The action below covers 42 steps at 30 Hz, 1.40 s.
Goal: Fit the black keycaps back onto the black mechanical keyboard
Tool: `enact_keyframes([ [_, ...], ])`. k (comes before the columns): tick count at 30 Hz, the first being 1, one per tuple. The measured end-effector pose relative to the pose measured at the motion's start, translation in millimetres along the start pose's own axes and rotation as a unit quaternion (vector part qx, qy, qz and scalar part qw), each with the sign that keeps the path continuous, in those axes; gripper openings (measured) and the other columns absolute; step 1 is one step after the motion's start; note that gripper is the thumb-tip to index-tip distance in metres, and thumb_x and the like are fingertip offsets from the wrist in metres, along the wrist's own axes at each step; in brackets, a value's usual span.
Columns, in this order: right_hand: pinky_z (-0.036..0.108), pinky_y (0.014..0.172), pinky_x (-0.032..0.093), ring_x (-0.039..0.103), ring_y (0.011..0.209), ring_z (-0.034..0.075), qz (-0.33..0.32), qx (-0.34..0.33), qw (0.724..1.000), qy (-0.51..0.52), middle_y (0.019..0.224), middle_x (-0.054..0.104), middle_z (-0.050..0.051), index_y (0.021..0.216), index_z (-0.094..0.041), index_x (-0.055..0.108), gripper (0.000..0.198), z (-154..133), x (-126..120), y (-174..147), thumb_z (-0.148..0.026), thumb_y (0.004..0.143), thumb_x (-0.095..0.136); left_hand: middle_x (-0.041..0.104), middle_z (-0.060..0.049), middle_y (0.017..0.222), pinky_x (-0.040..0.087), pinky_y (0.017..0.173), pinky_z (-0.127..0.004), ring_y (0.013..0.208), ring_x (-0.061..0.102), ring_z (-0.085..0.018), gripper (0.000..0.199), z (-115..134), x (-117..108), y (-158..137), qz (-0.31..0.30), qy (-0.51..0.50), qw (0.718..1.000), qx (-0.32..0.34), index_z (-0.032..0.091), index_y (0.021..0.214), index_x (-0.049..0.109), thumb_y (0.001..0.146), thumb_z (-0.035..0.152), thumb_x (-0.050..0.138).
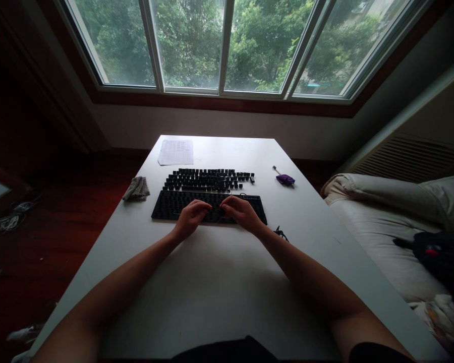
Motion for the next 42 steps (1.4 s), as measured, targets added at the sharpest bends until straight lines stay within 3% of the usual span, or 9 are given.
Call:
enact_keyframes([
  [3, 0.028, 0.066, 0.053, 0.062, 0.065, 0.015, 0.021, -0.016, 0.998, -0.062, 0.075, 0.067, 0.001, 0.086, -0.020, 0.061, 0.029, -2.5, -2.0, 0.3, -0.048, 0.094, 0.058, 0.067, -0.008, 0.109, 0.055, 0.089, -0.034, 0.101, 0.065, -0.019, 0.030, -8.1, -0.8, 1.2, 0.023, -0.054, 0.997, -0.040, 0.020, 0.118, 0.064, 0.090, 0.029, 0.064],
  [6, 0.027, 0.066, 0.051, 0.061, 0.064, 0.014, 0.001, -0.025, 0.995, -0.096, 0.072, 0.066, 0.001, 0.085, -0.021, 0.058, 0.030, -3.1, 1.3, -1.2, -0.045, 0.099, 0.047, 0.069, -0.008, 0.107, 0.055, 0.089, -0.034, 0.099, 0.067, -0.018, 0.036, -12.1, 1.0, 1.2, 0.023, -0.097, 0.993, -0.069, 0.018, 0.118, 0.061, 0.085, 0.029, 0.069],
  [14, 0.024, 0.064, 0.043, 0.060, 0.066, 0.014, -0.010, -0.096, 0.946, -0.310, 0.084, 0.071, 0.002, 0.108, -0.024, 0.067, 0.021, -0.4, 11.1, -4.2, -0.036, 0.095, 0.058, 0.069, -0.006, 0.098, 0.055, 0.080, -0.031, 0.090, 0.068, -0.018, 0.029, -10.6, 7.0, -0.6, -0.023, -0.144, 0.983, -0.113, 0.016, 0.104, 0.061, 0.082, 0.031, 0.073],
  [19, 0.026, 0.073, 0.046, 0.067, 0.078, 0.017, -0.034, -0.116, 0.933, -0.338, 0.102, 0.075, 0.005, 0.116, -0.026, 0.067, 0.026, 6.4, 17.4, -4.1, -0.037, 0.092, 0.064, 0.064, -0.002, 0.094, 0.054, 0.082, -0.029, 0.089, 0.066, -0.015, 0.034, -10.0, 10.6, 0.3, -0.019, -0.172, 0.979, -0.106, 0.018, 0.101, 0.055, 0.078, 0.030, 0.077],
  [27, 0.027, 0.073, 0.045, 0.069, 0.085, 0.020, -0.038, -0.126, 0.903, -0.409, 0.100, 0.074, 0.006, 0.111, -0.024, 0.067, 0.024, 10.1, 21.3, -5.7, -0.040, 0.093, 0.065, 0.064, -0.003, 0.093, 0.054, 0.080, -0.029, 0.088, 0.065, -0.016, 0.034, -7.0, 11.3, -1.5, -0.043, -0.147, 0.982, -0.110, 0.019, 0.103, 0.056, 0.080, 0.034, 0.076],
  [33, 0.027, 0.072, 0.043, 0.068, 0.085, 0.020, -0.039, -0.116, 0.900, -0.419, 0.099, 0.074, 0.005, 0.109, -0.025, 0.067, 0.021, 8.8, 20.2, -7.3, -0.034, 0.090, 0.066, 0.065, -0.003, 0.097, 0.055, 0.085, -0.034, 0.091, 0.067, -0.017, 0.028, -9.0, 11.0, -2.0, -0.050, -0.149, 0.981, -0.115, 0.019, 0.108, 0.058, 0.086, 0.031, 0.069],
  [35, 0.027, 0.072, 0.044, 0.067, 0.083, 0.019, -0.031, -0.109, 0.903, -0.415, 0.099, 0.074, 0.004, 0.109, -0.025, 0.068, 0.021, 7.8, 15.2, -5.1, -0.031, 0.089, 0.066, 0.066, -0.005, 0.100, 0.055, 0.088, -0.036, 0.094, 0.067, -0.018, 0.024, -7.5, 10.3, -2.6, -0.046, -0.115, 0.988, -0.096, 0.019, 0.109, 0.059, 0.088, 0.030, 0.065],
  [38, 0.027, 0.072, 0.044, 0.066, 0.077, 0.018, 0.004, -0.093, 0.904, -0.416, 0.099, 0.074, 0.003, 0.108, -0.026, 0.069, 0.020, 6.3, -2.4, 5.1, -0.032, 0.089, 0.064, 0.066, -0.006, 0.105, 0.053, 0.091, -0.038, 0.098, 0.065, -0.020, 0.019, 0.2, 9.0, -4.6, -0.039, 0.030, 0.998, -0.028, 0.021, 0.108, 0.062, 0.090, 0.026, 0.061],
  [42, 0.029, 0.072, 0.044, 0.066, 0.078, 0.020, 0.049, -0.057, 0.885, -0.459, 0.095, 0.075, 0.004, 0.110, -0.026, 0.070, 0.023, 12.8, -41.8, 31.2, -0.034, 0.089, 0.064, 0.064, -0.008, 0.113, 0.049, 0.097, -0.043, 0.109, 0.060, -0.025, 0.019, 10.1, 9.4, -7.9, -0.044, 0.228, 0.970, 0.072, 0.023, 0.107, 0.066, 0.089, 0.021, 0.059],
])
Point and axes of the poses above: each hand's wrist, its own y-axis towards the middle knuckle, its own x-axis out of the palm, z = x × y, the point moved 3 cm from there along y, towards the middle knuckle
